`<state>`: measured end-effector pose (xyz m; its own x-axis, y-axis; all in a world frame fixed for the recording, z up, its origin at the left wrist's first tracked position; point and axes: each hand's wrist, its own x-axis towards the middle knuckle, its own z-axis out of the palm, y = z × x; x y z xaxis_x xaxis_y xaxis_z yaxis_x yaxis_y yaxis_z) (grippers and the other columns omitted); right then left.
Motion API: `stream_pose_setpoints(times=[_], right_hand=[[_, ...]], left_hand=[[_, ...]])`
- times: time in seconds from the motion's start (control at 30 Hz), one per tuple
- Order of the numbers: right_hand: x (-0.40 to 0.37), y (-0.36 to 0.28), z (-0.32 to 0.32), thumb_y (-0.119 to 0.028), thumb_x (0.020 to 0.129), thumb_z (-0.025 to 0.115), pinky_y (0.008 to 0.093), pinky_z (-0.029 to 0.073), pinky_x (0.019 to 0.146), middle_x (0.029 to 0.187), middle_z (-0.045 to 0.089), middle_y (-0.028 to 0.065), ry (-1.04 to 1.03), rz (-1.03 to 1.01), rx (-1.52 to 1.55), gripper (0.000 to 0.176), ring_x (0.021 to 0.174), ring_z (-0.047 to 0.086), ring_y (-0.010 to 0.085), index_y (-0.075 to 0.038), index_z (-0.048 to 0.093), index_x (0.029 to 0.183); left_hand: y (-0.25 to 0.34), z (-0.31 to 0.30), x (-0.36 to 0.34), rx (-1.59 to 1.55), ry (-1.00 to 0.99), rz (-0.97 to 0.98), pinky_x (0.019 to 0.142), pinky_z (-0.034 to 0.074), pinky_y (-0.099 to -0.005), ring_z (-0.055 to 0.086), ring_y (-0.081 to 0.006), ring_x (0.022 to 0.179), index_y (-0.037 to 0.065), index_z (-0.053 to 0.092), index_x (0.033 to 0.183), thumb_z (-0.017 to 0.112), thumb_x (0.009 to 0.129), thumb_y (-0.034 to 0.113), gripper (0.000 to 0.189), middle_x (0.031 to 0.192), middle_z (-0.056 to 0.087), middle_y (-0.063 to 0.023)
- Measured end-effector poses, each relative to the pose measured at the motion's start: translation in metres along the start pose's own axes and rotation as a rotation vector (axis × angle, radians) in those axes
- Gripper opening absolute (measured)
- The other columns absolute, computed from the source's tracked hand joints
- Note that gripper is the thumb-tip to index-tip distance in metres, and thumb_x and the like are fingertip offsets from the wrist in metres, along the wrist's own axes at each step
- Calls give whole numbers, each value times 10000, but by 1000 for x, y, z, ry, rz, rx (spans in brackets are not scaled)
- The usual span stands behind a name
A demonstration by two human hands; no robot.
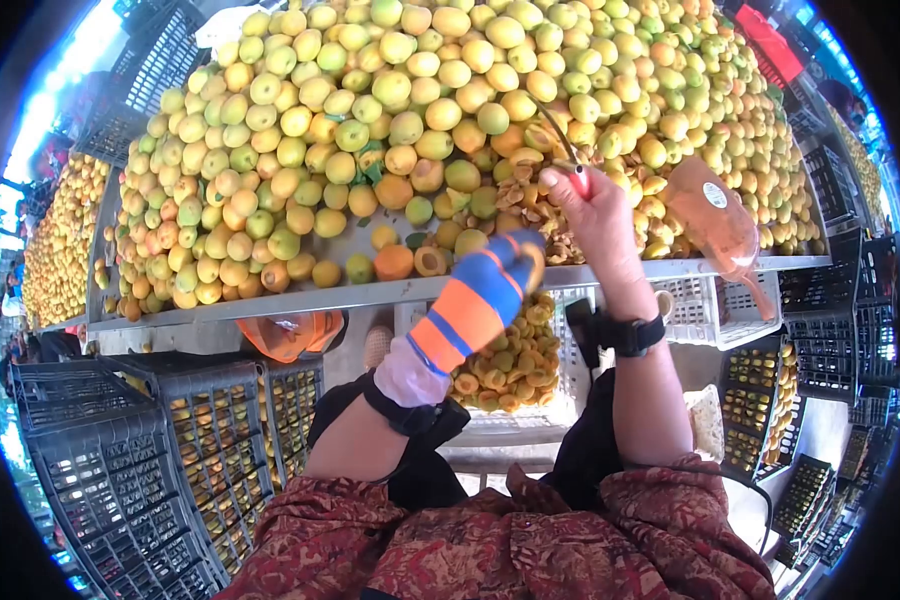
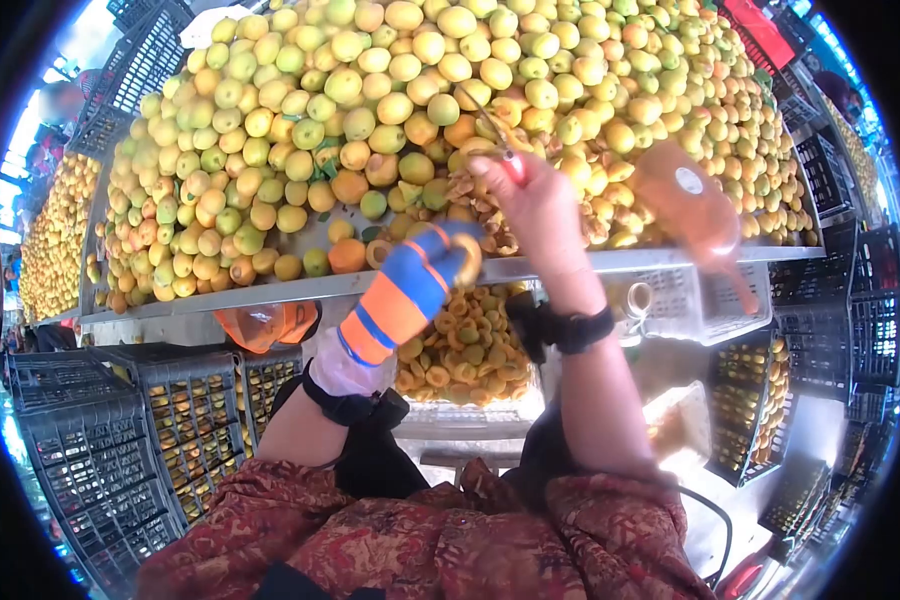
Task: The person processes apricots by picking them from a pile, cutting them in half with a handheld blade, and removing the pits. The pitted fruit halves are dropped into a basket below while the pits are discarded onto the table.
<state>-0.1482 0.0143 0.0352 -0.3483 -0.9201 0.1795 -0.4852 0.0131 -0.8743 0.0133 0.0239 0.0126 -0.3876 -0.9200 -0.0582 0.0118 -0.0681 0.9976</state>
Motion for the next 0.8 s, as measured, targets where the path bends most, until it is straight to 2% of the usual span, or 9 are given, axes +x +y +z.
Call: stream_pose_setpoints(times=[0.07, 0.2, 0.3, 0.37, 0.43, 0.47, 0.6, 0.7, 0.8], right_hand=[[15, 6, -16, -321, 791, 679, 251, 413, 561, 644, 558, 31, 91, 141, -320, 351, 576, 453, 93, -21, 628, 966], [33, 30, -18, -355, 770, 632, 346, 472, 653, 779, 641, 96, 131, 48, -449, 349, 717, 615, 258, -88, 618, 995], [39, 21, -8, -361, 773, 613, 384, 480, 676, 822, 644, 108, 16, 4, -665, 344, 783, 621, 280, -84, 609, 977], [46, 32, -6, -355, 771, 623, 381, 480, 667, 809, 639, 113, 17, -11, -694, 338, 769, 619, 281, -81, 611, 969], [47, 33, -6, -349, 769, 632, 377, 480, 658, 797, 634, 119, 19, -34, -720, 332, 755, 616, 281, -77, 613, 960], [44, 28, -8, -340, 758, 654, 371, 480, 649, 785, 627, 129, 20, 2, -581, 335, 740, 612, 287, -67, 611, 947], [12, -14, 11, -269, 705, 740, 339, 486, 655, 803, 619, 167, -65, -173, -331, 387, 725, 603, 296, -39, 597, 982], [-17, -26, 34, -194, 697, 774, 298, 485, 738, 888, 643, 125, -261, -122, 102, 491, 810, 607, 194, -7, 559, 1096], [-13, -37, 14, -284, 836, 653, 186, 357, 442, 635, 522, -24, -221, 200, 517, 317, 493, 455, 54, -32, 604, 1023]], left_hand=[[-8, -1, -8, 587, -438, -79, 697, 469, -284, 569, -129, 780, 20, 576, 1105, 584, 847, 181, 304, 841, 620, -82], [-2, 0, -18, 627, -438, 338, 719, 473, -278, 593, -143, 771, 13, 566, 1114, 595, 843, 166, 313, 849, 625, -120], [-8, 0, -8, 501, -406, 3, 751, 475, -292, 607, -181, 837, 18, 565, 1105, 576, 855, 168, 291, 902, 632, -119], [-36, 0, 7, -384, -178, -15, 733, 476, -267, 610, -197, 849, 39, 562, 1099, 575, 858, 240, 313, 964, 623, -94], [2, -2, 28, -349, -49, -252, 741, 467, -270, 601, -200, 869, 54, 554, 1105, 564, 863, 283, 334, 996, 611, -84], [15, -3, 34, -311, 82, -487, 748, 459, -272, 592, -202, 890, 69, 546, 1112, 553, 867, 326, 355, 1028, 599, -74], [7, -10, 29, -1044, 140, -297, 798, 426, -326, 555, -209, 957, 105, 509, 1174, 535, 870, 431, 446, 1036, 584, -80], [-9, -9, 35, -1242, 104, -187, 818, 443, -342, 559, -212, 963, 78, 491, 1180, 504, 905, 341, 381, 1053, 583, -79], [-6, -12, 28, -1328, 91, -130, 856, 478, -418, 573, -228, 977, 53, 477, 1170, 483, 919, 213, 298, 1075, 577, -101]])
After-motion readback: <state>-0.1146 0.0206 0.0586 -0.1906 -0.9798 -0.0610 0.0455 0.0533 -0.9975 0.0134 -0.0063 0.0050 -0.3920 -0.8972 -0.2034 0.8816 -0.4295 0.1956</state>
